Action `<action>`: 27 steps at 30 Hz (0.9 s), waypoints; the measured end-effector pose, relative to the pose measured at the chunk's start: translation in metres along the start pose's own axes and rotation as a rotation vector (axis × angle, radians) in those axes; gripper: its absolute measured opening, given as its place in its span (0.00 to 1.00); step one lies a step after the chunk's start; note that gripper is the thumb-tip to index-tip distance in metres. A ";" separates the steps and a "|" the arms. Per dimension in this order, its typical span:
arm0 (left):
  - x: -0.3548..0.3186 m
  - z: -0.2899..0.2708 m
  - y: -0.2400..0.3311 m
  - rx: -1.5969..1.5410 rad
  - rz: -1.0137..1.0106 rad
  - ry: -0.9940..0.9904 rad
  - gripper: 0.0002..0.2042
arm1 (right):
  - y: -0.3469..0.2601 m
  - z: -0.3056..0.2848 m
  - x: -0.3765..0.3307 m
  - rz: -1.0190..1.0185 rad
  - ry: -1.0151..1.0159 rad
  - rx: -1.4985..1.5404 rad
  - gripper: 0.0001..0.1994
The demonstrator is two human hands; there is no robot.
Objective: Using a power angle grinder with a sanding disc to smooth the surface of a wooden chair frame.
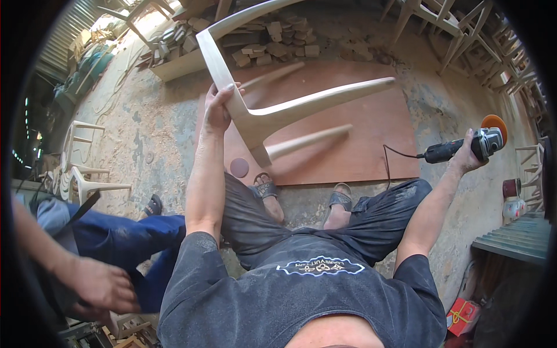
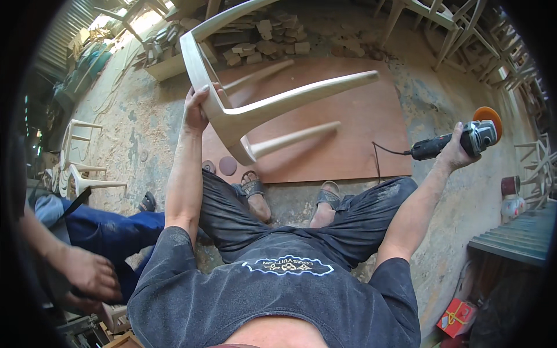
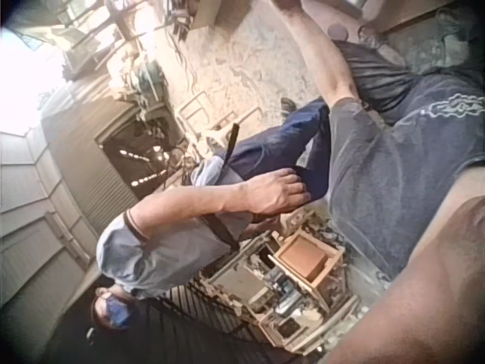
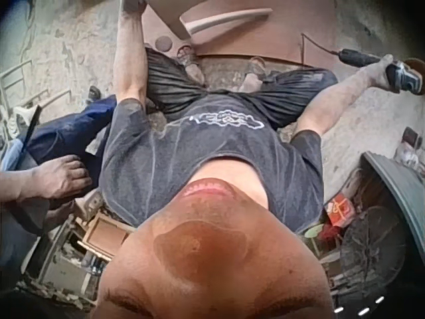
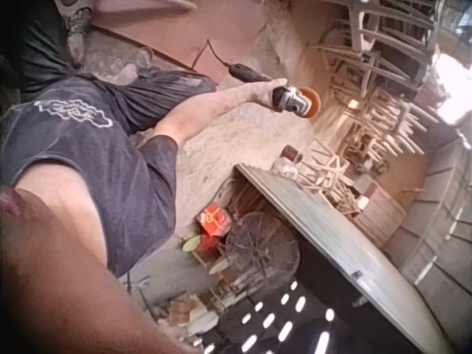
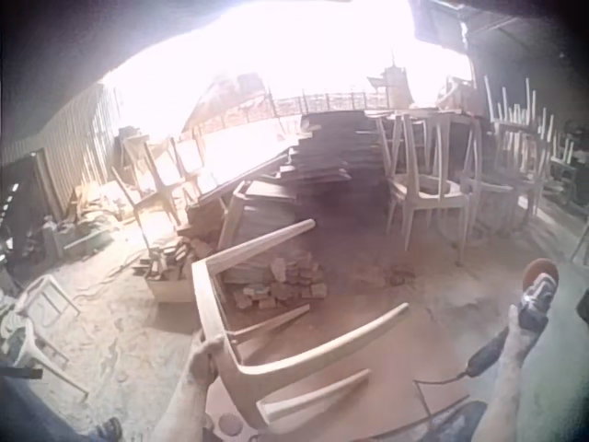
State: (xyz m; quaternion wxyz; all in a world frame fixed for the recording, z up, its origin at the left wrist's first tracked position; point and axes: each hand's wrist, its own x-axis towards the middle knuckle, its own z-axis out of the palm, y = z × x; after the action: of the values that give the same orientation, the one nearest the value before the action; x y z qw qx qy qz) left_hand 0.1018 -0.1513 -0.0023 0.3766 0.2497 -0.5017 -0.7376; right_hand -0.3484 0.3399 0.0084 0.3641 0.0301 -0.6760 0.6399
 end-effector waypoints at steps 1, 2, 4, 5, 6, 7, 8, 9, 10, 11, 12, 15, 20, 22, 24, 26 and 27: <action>-0.001 0.000 -0.007 -0.016 -0.015 -0.004 0.23 | -0.003 -0.006 0.006 -0.014 -0.001 -0.016 0.42; -0.006 -0.001 -0.012 -0.031 -0.018 0.044 0.23 | -0.006 -0.013 0.012 -0.076 -0.020 -0.013 0.42; -0.008 -0.013 -0.020 -0.007 -0.044 0.054 0.27 | -0.028 -0.020 0.011 -0.156 -0.032 0.033 0.38; -0.001 -0.020 -0.017 -0.020 -0.056 0.062 0.27 | -0.047 -0.023 0.008 -0.165 -0.046 0.023 0.38; 0.011 -0.026 -0.011 -0.089 -0.179 0.086 0.29 | -0.067 -0.027 0.005 -0.180 -0.178 0.069 0.33; 0.026 -0.032 -0.006 -0.157 -0.300 0.109 0.31 | -0.088 -0.029 -0.002 -0.190 -0.311 0.117 0.29; 0.044 -0.038 -0.004 -0.135 -0.300 0.117 0.33 | -0.115 -0.025 -0.022 -0.182 -0.345 0.186 0.23; 0.061 -0.042 -0.002 -0.113 -0.301 0.126 0.35 | -0.123 -0.027 -0.032 -0.185 -0.357 0.183 0.23; 0.078 -0.039 0.000 -0.103 -0.308 0.161 0.35 | -0.130 -0.032 -0.039 -0.174 -0.507 0.106 0.26; 0.087 -0.029 0.001 -0.090 -0.317 0.189 0.35 | -0.136 -0.039 -0.048 -0.160 -0.650 0.025 0.29; 0.085 -0.003 -0.002 0.018 -0.233 0.239 0.34 | -0.138 -0.046 -0.062 -0.186 -0.710 -0.046 0.32; 0.083 -0.020 0.003 0.180 -0.137 0.281 0.29 | -0.156 -0.044 -0.135 -0.056 -0.924 -0.021 0.37; 0.027 0.002 0.000 0.231 -0.161 0.306 0.25 | -0.202 -0.051 -0.231 0.524 -1.438 0.100 0.47; -0.007 0.008 0.003 0.177 -0.107 0.263 0.24 | -0.214 -0.052 -0.249 0.538 -1.555 -0.017 0.43; -0.033 0.011 0.000 0.210 -0.117 0.300 0.23 | -0.221 -0.055 -0.262 0.587 -1.609 -0.052 0.43; -0.051 0.013 -0.003 0.245 -0.115 0.340 0.23 | -0.221 -0.055 -0.270 0.607 -1.653 -0.027 0.43; -0.059 0.014 -0.006 0.232 -0.047 0.338 0.22 | -0.221 -0.054 -0.272 0.615 -1.657 -0.037 0.43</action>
State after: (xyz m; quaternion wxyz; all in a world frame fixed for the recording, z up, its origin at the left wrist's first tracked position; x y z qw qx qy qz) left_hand 0.1240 -0.0945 -0.0031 0.4070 0.4230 -0.5071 -0.6311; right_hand -0.0126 0.2325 0.0459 -0.4308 0.2951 -0.7109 0.4711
